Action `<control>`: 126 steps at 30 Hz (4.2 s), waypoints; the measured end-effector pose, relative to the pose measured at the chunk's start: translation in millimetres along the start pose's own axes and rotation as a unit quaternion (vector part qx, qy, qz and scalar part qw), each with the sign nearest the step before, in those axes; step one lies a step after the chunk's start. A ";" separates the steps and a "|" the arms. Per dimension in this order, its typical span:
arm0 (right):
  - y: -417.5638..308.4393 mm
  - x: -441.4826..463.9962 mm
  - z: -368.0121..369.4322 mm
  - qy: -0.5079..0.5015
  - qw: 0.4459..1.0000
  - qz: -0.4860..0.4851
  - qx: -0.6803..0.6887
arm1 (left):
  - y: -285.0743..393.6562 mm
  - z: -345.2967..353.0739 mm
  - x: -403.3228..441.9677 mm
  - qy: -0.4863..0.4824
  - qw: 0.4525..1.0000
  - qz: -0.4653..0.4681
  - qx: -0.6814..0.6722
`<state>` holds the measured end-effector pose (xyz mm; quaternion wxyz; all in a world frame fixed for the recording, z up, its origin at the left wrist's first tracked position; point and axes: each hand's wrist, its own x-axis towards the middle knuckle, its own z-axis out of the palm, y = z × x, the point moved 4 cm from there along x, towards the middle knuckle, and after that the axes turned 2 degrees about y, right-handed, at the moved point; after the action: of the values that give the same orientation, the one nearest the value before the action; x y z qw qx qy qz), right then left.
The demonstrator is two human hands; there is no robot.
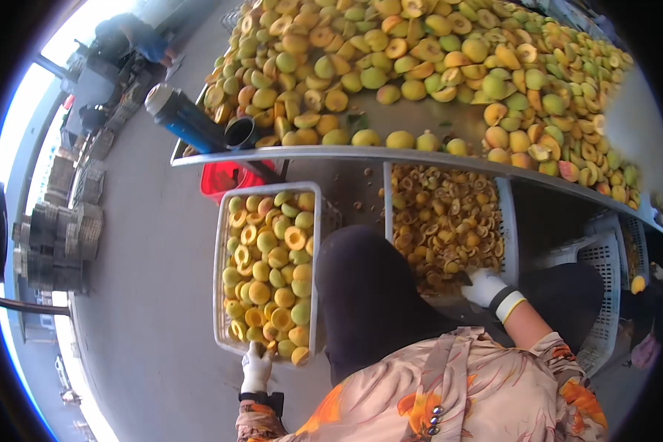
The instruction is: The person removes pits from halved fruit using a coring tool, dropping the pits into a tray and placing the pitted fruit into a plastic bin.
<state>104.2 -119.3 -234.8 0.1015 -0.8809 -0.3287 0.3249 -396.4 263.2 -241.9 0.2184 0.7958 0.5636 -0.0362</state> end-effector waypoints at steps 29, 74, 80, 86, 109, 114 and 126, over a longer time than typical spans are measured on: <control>-22.1 2.8 -11.4 0.022 0.997 -0.048 0.056 | 7.6 0.3 16.5 -0.165 0.983 -0.010 0.074; -142.6 -85.8 -162.4 0.300 0.892 -0.246 0.230 | 501.1 -50.1 -42.1 -0.277 0.702 0.328 -0.568; -173.6 -100.5 -146.2 0.296 0.903 -0.260 0.172 | 467.5 -46.4 -66.6 -0.291 0.639 0.200 -0.684; -188.7 -112.8 -134.9 0.308 0.912 -0.238 0.132 | 452.6 -58.2 -83.3 -0.121 0.716 0.282 -0.628; -158.4 -98.4 -115.2 0.117 0.881 -0.326 0.323 | 467.7 -34.6 -88.6 -0.080 0.750 0.235 -0.613; -145.6 -100.2 -123.6 -0.038 0.908 -0.257 0.329 | 477.6 -42.3 -93.0 -0.166 0.731 0.228 -0.621; -132.7 -93.3 -133.8 0.044 0.914 -0.321 0.245 | 502.0 -58.0 -100.6 -0.146 0.723 0.321 -0.593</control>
<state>68.3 -73.5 -32.8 0.4274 -0.6888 -0.4991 0.3062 14.5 61.8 -4.9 0.7243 0.6218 0.1418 0.2622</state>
